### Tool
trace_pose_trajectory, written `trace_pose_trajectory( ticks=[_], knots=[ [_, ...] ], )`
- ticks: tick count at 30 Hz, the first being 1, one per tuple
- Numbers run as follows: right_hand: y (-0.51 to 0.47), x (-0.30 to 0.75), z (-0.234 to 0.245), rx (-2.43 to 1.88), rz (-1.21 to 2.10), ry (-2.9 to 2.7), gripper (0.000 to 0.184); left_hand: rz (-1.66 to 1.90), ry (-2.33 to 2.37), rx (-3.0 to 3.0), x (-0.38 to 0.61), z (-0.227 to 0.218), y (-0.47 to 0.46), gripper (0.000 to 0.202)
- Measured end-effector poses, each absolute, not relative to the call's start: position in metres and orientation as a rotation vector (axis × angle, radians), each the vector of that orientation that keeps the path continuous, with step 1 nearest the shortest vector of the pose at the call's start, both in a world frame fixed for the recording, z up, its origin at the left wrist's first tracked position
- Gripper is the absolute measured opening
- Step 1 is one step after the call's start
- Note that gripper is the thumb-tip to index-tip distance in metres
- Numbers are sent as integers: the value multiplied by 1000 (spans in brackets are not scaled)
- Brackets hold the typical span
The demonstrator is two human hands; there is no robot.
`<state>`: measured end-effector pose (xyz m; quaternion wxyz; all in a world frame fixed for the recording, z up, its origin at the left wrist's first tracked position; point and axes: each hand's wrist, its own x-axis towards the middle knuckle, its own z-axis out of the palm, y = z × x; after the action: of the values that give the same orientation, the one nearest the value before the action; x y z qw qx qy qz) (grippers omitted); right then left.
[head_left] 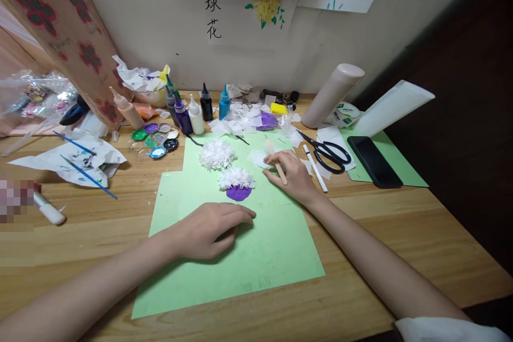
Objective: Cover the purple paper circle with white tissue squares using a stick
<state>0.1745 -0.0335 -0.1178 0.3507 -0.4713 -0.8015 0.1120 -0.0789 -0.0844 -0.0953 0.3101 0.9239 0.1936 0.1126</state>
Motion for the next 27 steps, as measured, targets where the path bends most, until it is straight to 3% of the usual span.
trace_pose_trajectory(
  ticks=[16,27],
  knots=[
    [-44,166,-112,-1274,331,-1785,12,332,496,2430,-79,-94,-84,39],
    [-48,162,-99,-1139,622,-1425,8,319,494,2438,-80,-96,-85,39]
  ],
)
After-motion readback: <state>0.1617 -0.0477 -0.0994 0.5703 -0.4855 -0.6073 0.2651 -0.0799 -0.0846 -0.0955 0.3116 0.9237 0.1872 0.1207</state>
